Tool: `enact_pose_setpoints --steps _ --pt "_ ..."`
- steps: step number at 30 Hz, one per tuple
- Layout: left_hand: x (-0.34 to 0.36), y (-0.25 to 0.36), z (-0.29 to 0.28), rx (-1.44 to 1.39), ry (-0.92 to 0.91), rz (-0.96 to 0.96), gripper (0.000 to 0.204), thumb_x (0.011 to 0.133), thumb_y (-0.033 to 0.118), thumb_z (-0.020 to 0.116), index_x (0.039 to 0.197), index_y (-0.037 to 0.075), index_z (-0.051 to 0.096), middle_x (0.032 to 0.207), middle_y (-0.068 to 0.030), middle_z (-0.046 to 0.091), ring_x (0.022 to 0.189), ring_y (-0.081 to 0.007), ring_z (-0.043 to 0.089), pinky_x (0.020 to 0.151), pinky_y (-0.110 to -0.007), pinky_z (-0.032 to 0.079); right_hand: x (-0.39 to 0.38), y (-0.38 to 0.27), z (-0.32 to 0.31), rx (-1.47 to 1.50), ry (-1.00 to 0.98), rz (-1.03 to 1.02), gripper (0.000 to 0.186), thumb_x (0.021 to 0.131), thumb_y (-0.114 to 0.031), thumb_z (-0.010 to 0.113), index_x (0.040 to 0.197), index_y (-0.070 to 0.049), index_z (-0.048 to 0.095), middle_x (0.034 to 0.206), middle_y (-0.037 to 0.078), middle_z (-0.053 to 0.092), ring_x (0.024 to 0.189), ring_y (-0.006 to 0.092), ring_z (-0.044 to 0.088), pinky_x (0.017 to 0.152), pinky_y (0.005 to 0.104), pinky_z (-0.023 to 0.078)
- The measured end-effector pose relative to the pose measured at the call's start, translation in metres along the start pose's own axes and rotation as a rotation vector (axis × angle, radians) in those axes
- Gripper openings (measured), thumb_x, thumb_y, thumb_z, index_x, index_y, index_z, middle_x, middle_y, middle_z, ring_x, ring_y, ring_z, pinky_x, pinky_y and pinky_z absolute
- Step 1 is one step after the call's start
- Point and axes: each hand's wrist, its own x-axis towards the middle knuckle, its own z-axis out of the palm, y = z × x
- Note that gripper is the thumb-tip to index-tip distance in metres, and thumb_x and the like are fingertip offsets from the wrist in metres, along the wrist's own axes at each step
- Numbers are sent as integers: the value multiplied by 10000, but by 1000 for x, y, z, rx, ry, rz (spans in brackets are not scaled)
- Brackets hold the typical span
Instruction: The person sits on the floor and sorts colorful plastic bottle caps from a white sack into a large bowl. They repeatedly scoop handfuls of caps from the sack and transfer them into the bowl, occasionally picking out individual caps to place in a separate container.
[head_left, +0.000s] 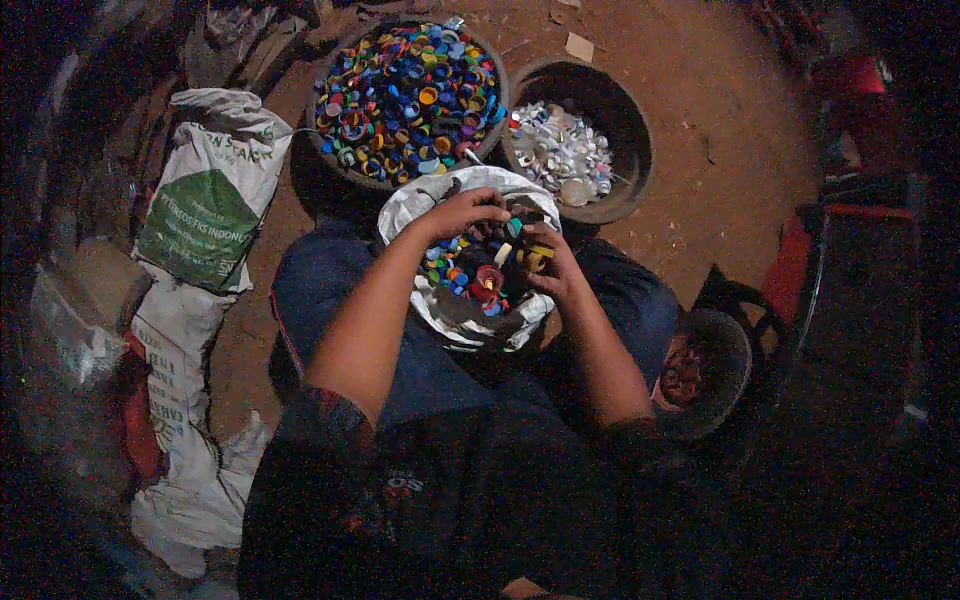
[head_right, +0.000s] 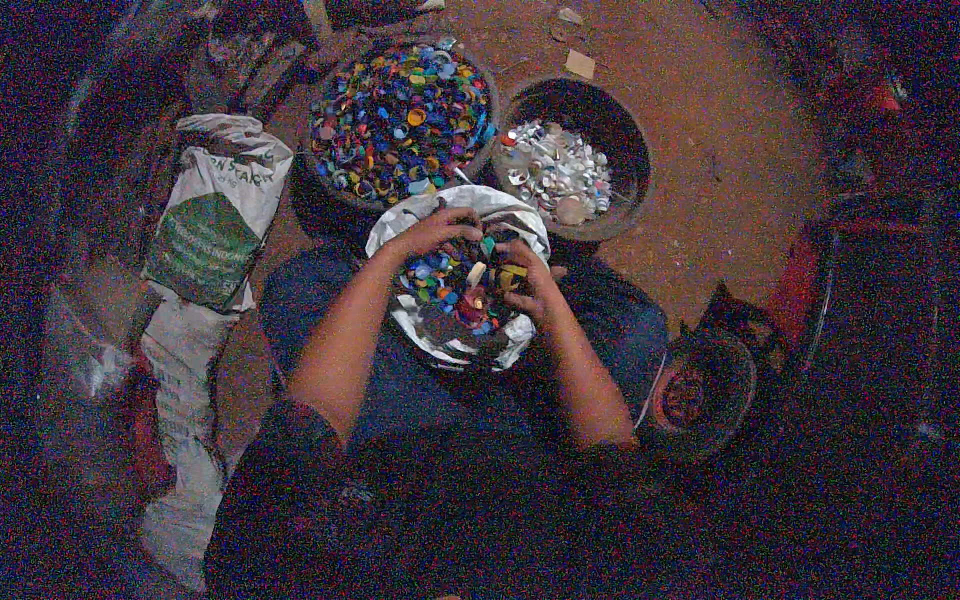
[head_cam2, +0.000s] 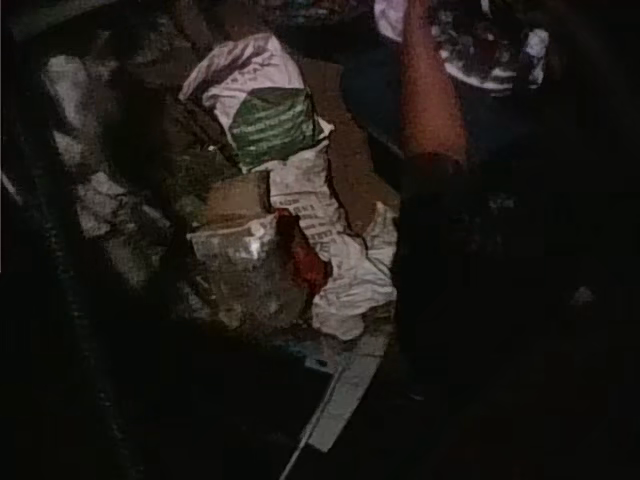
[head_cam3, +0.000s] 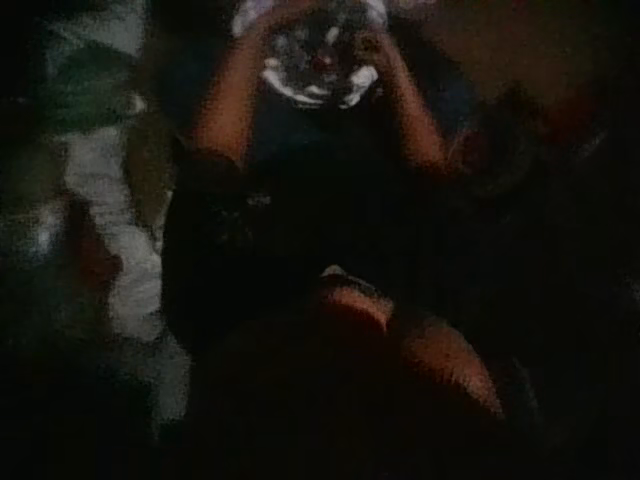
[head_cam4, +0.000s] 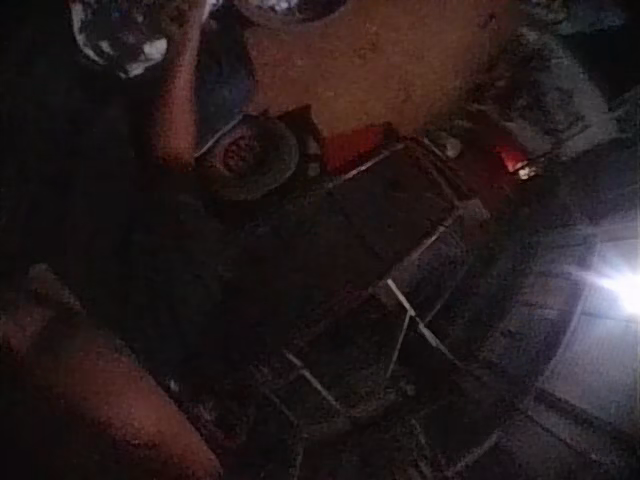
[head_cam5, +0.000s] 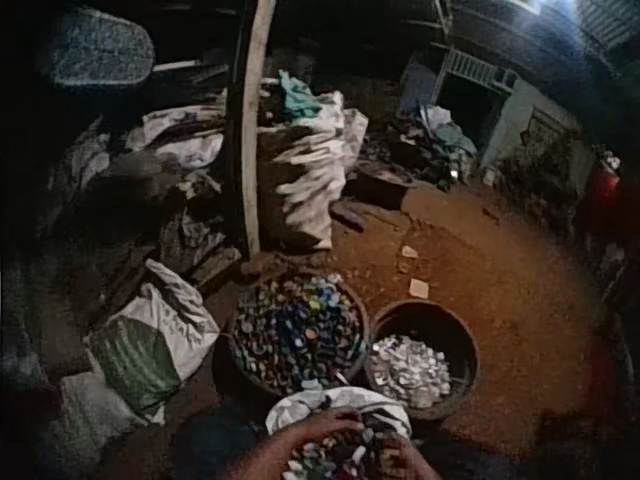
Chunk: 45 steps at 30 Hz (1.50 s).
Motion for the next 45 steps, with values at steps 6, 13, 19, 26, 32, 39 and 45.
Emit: enact_pose_setpoints --steps 6,13,19,26,32,39,45 --pt "-9 10 9 321 199 187 461 692 354 797 1028 84 634 1005 -59 662 941 -187 612 894 -328 448 24 6 -9 -53 14 -62 291 825 -355 625 1012 -133 616 820 -2 645 679 125 633 490 232 498" --pt "-8 8 2 263 169 126 437 672 330 806 989 63 668 958 -74 681 908 -196 632 871 -340 471 6 -5 21 22 -76 36 273 857 -344 592 1057 -158 600 855 14 644 701 125 630 525 230 501" --pt "-6 -2 2 248 197 148 427 643 296 818 972 62 681 927 -85 684 870 -190 639 827 -326 490 26 2 11 27 -88 73 274 827 -362 634 1007 -162 590 794 1 632 634 127 616 500 242 501" --pt "-10 9 3 339 301 98 440 624 268 811 993 63 689 914 -105 685 848 -214 650 814 -332 499 18 -1 34 76 -113 -13 299 822 -366 641 997 -129 588 794 3 629 631 138 616 521 263 507" --pt "-9 1 -2 360 302 91 419 628 237 792 1002 75 694 921 -112 682 839 -222 659 794 -336 513 28 3 30 13 -139 -23 346 822 -366 641 1039 -101 586 870 20 631 727 159 619 632 290 514" --pt "-9 6 -1 386 310 63 381 630 231 790 956 67 680 910 -90 682 844 -205 657 807 -323 511 51 14 12 -72 -150 -122 373 828 -365 630 1066 -82 582 936 37 635 781 169 624 659 299 509" --pt "-8 10 -1 311 292 93 403 630 241 810 971 74 677 938 -86 682 863 -180 650 826 -319 499 56 21 3 72 -219 -130 351 831 -345 637 1063 -85 584 933 50 648 783 177 646 664 301 536"
